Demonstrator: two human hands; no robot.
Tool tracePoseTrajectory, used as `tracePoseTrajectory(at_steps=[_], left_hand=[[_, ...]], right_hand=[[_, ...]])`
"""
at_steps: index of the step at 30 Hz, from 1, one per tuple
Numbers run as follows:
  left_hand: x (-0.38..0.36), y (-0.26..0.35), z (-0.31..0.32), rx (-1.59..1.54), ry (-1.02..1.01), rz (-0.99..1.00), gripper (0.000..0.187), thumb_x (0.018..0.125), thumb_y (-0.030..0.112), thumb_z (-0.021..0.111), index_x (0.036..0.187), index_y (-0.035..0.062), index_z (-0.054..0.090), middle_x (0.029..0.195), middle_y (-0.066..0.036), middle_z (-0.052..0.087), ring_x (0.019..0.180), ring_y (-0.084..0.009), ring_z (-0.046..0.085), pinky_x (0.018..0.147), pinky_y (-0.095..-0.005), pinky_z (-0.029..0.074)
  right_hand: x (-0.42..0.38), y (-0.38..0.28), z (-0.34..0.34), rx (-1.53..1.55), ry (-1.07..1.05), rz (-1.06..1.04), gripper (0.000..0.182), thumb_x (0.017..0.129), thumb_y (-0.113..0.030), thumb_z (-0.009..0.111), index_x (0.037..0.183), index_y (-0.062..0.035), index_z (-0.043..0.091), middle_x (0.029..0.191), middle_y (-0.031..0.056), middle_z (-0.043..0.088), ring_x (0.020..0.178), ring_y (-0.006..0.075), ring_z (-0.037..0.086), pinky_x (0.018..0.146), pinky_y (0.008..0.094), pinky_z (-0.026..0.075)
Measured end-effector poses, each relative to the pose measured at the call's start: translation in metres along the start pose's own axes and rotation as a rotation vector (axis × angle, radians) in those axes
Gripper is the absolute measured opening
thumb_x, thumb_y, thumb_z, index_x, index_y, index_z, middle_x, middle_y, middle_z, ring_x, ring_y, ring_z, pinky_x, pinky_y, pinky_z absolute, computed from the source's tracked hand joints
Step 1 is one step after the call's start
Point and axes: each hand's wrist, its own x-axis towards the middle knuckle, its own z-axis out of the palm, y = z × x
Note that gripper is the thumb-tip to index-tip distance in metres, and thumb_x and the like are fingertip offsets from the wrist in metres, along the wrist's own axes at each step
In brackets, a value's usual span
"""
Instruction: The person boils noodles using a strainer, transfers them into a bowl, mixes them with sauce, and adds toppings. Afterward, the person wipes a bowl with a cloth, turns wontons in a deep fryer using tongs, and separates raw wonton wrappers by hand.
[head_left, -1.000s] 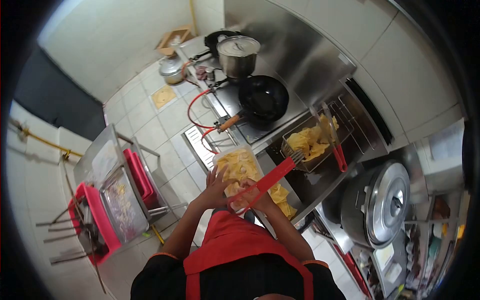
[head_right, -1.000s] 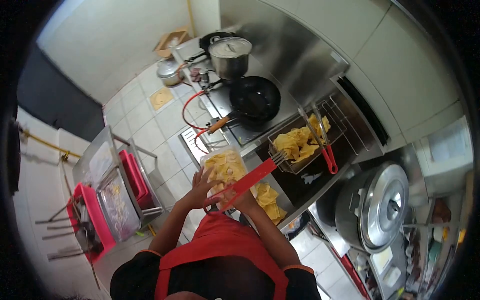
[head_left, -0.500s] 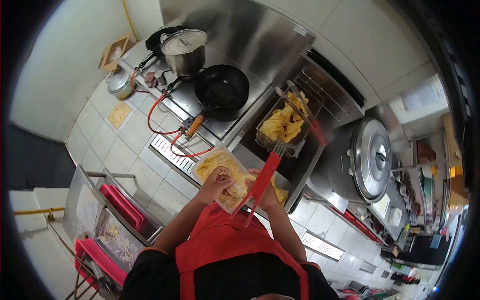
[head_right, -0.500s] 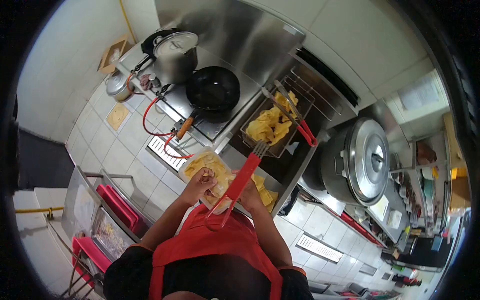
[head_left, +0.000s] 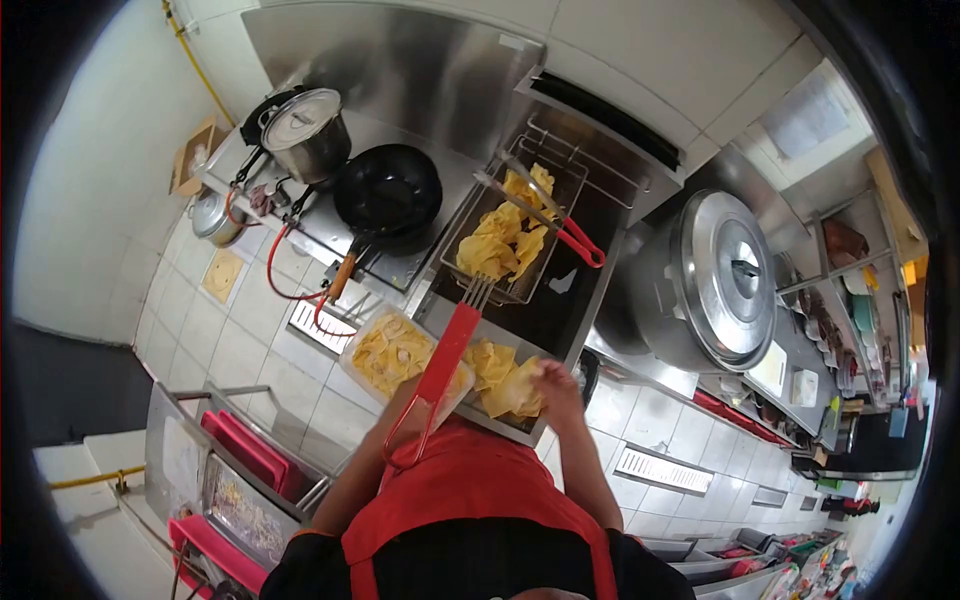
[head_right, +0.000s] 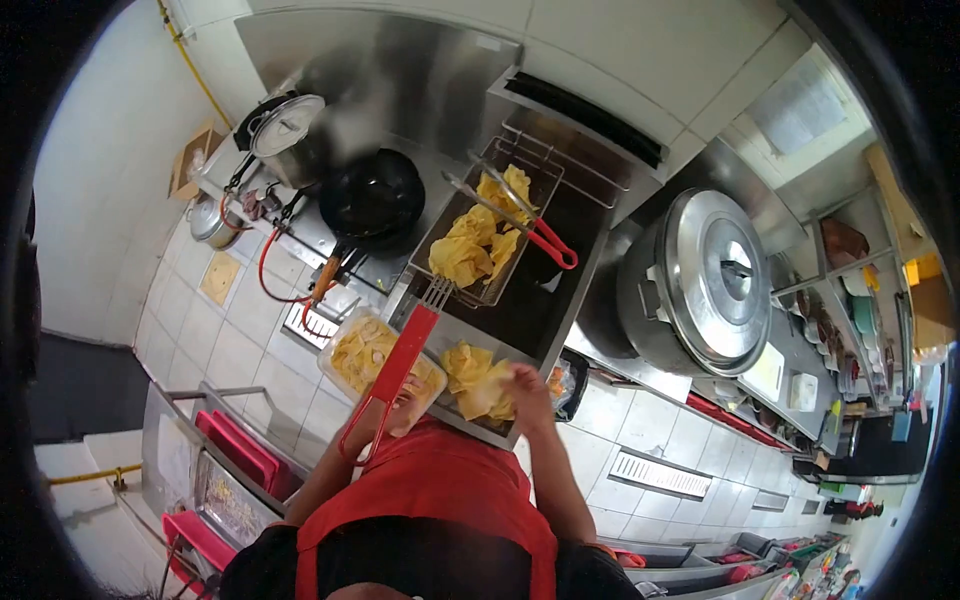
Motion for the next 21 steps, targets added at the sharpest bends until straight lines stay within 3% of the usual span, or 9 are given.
tracePoseTrajectory(at_steps=[3, 4, 6, 8, 11, 13, 16, 18, 21], left_hand=[[-0.015, -0.004, -0.039, 0.766, -0.11, -0.004, 0.025, 0.083, 0.026, 0.065, 0.106, 0.0158, 0.066, 0.097, -0.008, 0.064, 0.09, -0.0282, 0.062, 0.074, -0.0437, 0.049], [-0.026, 0.004, -0.043, 0.849, -0.028, 0.02, 0.031, 0.075, 0.029, 0.069, 0.105, 0.0193, 0.068, 0.096, -0.003, 0.064, 0.089, -0.0279, 0.059, 0.079, -0.0421, 0.046], [-0.035, -0.017, -0.044, 0.847, 0.023, 0.108, 0.031, 0.075, 0.031, 0.069, 0.103, 0.0185, 0.068, 0.093, -0.002, 0.063, 0.094, -0.0267, 0.058, 0.087, -0.0401, 0.042], [-0.032, -0.022, -0.038, 0.824, -0.043, 0.126, 0.03, 0.076, 0.03, 0.068, 0.103, 0.0174, 0.068, 0.095, -0.004, 0.062, 0.098, -0.0265, 0.056, 0.089, -0.0393, 0.04], [-0.025, -0.031, -0.027, 0.816, -0.059, 0.126, 0.037, 0.076, 0.031, 0.071, 0.109, 0.0156, 0.066, 0.109, -0.01, 0.062, 0.106, -0.0299, 0.056, 0.094, -0.0423, 0.039], [-0.02, -0.039, -0.021, 0.766, -0.054, 0.033, 0.041, 0.08, 0.035, 0.068, 0.115, 0.0141, 0.064, 0.118, -0.013, 0.061, 0.109, -0.0328, 0.055, 0.097, -0.0442, 0.039], [-0.015, -0.048, -0.017, 0.806, -0.013, 0.091, 0.039, 0.082, 0.037, 0.063, 0.112, 0.0124, 0.064, 0.116, -0.013, 0.061, 0.106, -0.0329, 0.055, 0.094, -0.0449, 0.04], [-0.014, -0.051, -0.012, 0.865, -0.008, 0.109, 0.027, 0.085, 0.029, 0.059, 0.106, 0.0132, 0.066, 0.106, -0.01, 0.059, 0.101, -0.03, 0.054, 0.09, -0.0425, 0.042], [-0.015, -0.043, -0.011, 0.933, -0.012, 0.137, 0.02, 0.088, 0.026, 0.057, 0.102, 0.014, 0.066, 0.103, -0.009, 0.058, 0.099, -0.029, 0.054, 0.09, -0.0414, 0.042]], right_hand=[[0.036, -0.023, -0.025, -0.742, 0.263, -0.388, 0.022, 0.084, 0.001, 0.065, 0.105, -0.0028, 0.064, 0.088, 0.005, 0.067, 0.081, 0.0112, 0.061, 0.074, 0.026, 0.048], [0.033, -0.051, 0.001, -0.837, 0.312, -0.482, 0.021, 0.084, -0.002, 0.065, 0.105, -0.0029, 0.065, 0.09, 0.0065, 0.068, 0.082, 0.0126, 0.062, 0.076, 0.0284, 0.049], [0.054, -0.061, 0.012, -0.944, 0.432, -0.594, 0.021, 0.086, -0.005, 0.063, 0.107, -0.0027, 0.064, 0.095, 0.0117, 0.069, 0.087, 0.021, 0.067, 0.077, 0.0315, 0.051], [0.067, -0.063, 0.029, -0.91, 0.33, -0.733, 0.022, 0.086, -0.005, 0.063, 0.108, -0.003, 0.064, 0.096, 0.0145, 0.069, 0.087, 0.0268, 0.068, 0.078, 0.0343, 0.052], [0.068, -0.048, 0.031, -1.19, 0.267, -0.945, 0.021, 0.086, -0.005, 0.064, 0.106, -0.0028, 0.064, 0.094, 0.0156, 0.068, 0.086, 0.03, 0.068, 0.077, 0.037, 0.053], [0.045, -0.034, 0.042, -1.137, 0.121, -0.747, 0.019, 0.085, -0.005, 0.064, 0.104, -0.0024, 0.064, 0.093, 0.0159, 0.067, 0.085, 0.0316, 0.067, 0.076, 0.0374, 0.053], [-0.001, -0.023, 0.082, -1.016, -0.159, -0.566, 0.015, 0.085, -0.005, 0.064, 0.1, -0.0017, 0.063, 0.092, 0.0155, 0.067, 0.082, 0.032, 0.066, 0.073, 0.0372, 0.053], [-0.01, -0.003, 0.097, -1.003, -0.308, -0.651, 0.016, 0.087, -0.009, 0.065, 0.101, -0.0016, 0.065, 0.089, 0.014, 0.067, 0.077, 0.025, 0.067, 0.068, 0.0346, 0.054], [-0.012, 0.02, 0.112, -1.063, -0.507, -0.574, 0.021, 0.087, -0.014, 0.066, 0.105, -0.0026, 0.064, 0.093, 0.0148, 0.067, 0.08, 0.0272, 0.067, 0.074, 0.0368, 0.054]])
